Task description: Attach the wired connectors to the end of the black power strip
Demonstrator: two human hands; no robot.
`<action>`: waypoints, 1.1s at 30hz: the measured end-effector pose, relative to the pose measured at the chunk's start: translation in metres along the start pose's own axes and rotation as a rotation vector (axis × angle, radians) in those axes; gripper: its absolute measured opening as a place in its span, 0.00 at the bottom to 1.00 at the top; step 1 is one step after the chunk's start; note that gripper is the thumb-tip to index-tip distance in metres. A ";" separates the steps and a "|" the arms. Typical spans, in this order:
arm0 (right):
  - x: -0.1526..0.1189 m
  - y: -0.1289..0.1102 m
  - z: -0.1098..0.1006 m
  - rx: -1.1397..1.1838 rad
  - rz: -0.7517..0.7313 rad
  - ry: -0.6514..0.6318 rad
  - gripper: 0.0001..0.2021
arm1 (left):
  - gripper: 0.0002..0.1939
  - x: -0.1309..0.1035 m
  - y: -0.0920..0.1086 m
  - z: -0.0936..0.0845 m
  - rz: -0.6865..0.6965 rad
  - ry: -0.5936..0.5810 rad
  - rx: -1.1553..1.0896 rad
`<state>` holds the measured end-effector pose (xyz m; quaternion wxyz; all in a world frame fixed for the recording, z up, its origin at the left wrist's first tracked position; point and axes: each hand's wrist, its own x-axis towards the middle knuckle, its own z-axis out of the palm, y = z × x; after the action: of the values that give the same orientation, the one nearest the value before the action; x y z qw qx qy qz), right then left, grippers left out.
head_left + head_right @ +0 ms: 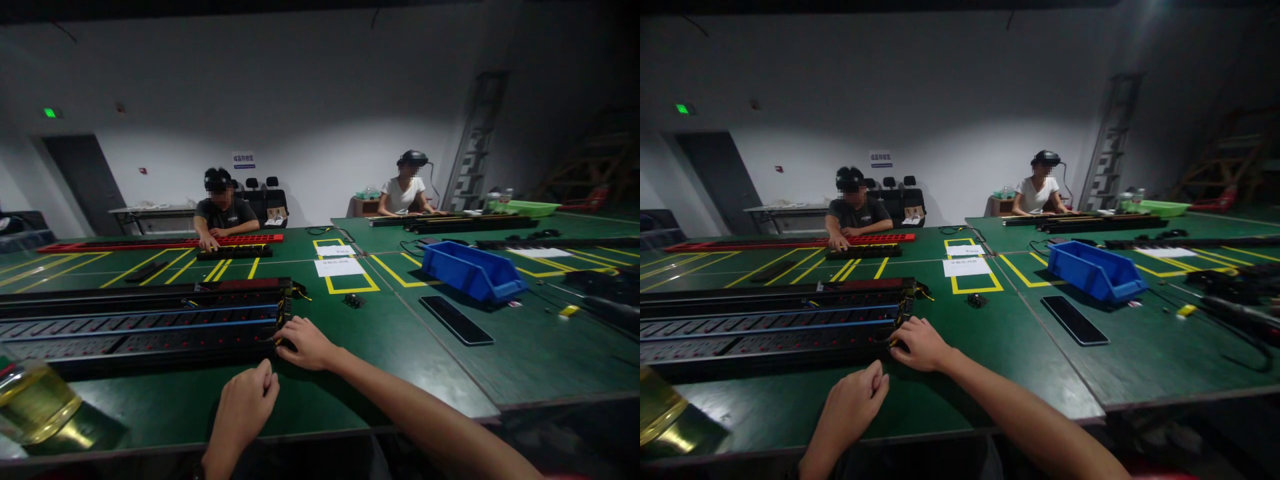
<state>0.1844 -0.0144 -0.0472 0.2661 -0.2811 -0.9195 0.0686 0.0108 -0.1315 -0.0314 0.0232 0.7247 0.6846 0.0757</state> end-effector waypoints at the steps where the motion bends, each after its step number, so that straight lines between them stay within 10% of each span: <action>1: 0.000 0.000 0.000 0.003 0.013 0.002 0.12 | 0.12 0.000 0.000 0.000 -0.003 -0.008 0.000; 33: -0.006 0.022 -0.021 -0.232 0.230 -0.054 0.08 | 0.13 0.000 0.000 -0.001 0.011 -0.002 0.008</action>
<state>0.2100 -0.0005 -0.0386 0.1975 -0.4111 -0.8899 -0.0005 0.0106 -0.1311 -0.0306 0.0207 0.7284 0.6810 0.0726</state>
